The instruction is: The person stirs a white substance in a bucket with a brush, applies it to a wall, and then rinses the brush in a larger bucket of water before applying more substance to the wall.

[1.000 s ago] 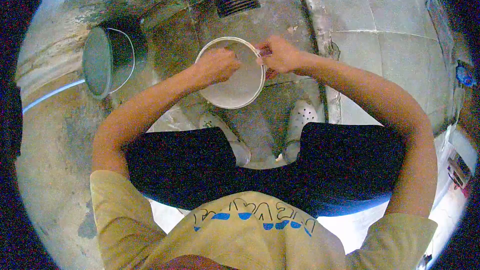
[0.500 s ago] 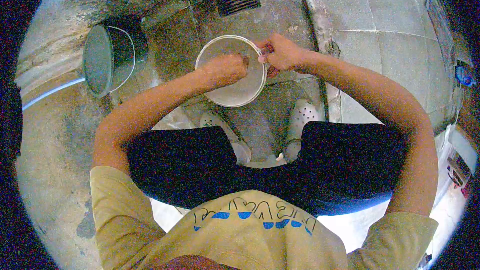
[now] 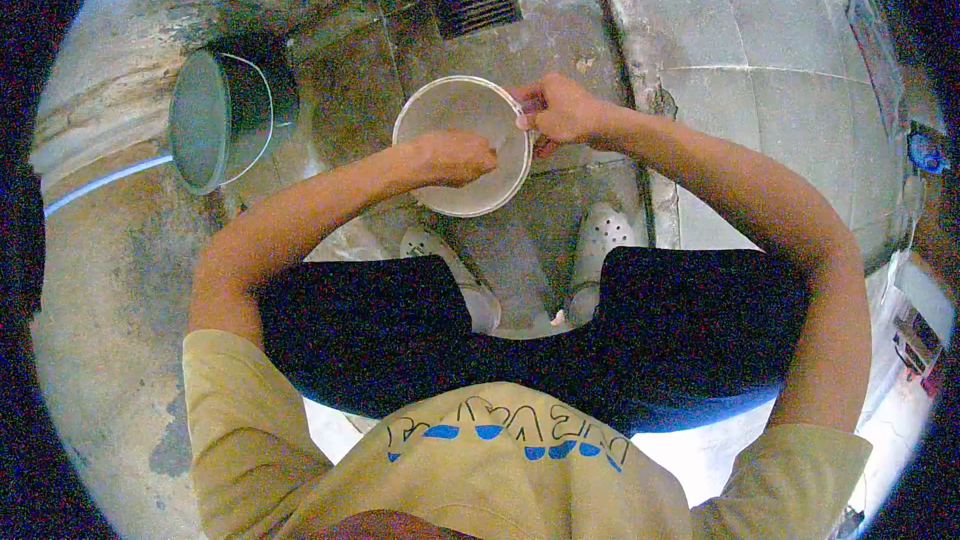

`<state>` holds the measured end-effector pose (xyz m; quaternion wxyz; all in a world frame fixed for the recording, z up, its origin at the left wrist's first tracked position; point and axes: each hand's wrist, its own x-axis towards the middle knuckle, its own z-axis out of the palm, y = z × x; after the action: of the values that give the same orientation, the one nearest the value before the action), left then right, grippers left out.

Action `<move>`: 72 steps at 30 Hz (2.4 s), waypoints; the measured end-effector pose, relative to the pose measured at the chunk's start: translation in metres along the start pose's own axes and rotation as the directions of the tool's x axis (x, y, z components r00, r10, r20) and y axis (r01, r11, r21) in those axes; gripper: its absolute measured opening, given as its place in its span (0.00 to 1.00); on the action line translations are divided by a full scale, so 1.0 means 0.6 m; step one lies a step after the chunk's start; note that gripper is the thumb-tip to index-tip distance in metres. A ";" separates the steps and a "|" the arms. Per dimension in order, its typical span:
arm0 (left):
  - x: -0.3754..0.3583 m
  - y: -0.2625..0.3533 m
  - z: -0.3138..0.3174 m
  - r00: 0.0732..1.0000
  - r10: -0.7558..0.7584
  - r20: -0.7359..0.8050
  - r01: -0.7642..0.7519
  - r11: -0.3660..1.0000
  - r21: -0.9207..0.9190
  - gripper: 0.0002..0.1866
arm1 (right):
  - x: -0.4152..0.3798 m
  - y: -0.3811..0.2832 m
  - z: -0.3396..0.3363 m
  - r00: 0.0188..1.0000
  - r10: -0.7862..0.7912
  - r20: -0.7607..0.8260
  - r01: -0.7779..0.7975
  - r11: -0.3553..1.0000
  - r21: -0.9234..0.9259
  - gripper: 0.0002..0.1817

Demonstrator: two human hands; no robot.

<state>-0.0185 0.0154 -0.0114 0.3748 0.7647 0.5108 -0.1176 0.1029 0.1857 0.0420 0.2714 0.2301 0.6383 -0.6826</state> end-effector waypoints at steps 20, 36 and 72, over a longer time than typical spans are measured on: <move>-0.050 -0.008 -0.043 0.920 -0.280 -0.276 0.307 0.950 0.060 0.11 | -0.001 0.002 -0.007 0.999 -0.032 0.039 0.034 0.998 -0.053 0.22; -0.007 0.012 -0.030 0.941 -0.313 -0.127 0.296 0.945 -0.137 0.12 | 0.002 0.007 -0.007 0.998 -0.045 0.044 0.047 0.998 -0.039 0.22; -0.040 -0.003 -0.027 0.894 -0.341 -0.291 0.363 0.931 0.024 0.09 | 0.010 0.017 -0.011 0.992 -0.123 0.021 0.125 0.980 -0.157 0.24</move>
<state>-0.0342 0.0103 0.0126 0.2408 0.6823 0.6840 -0.0931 0.1053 0.1912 0.0299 0.2492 0.1639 0.7021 -0.6466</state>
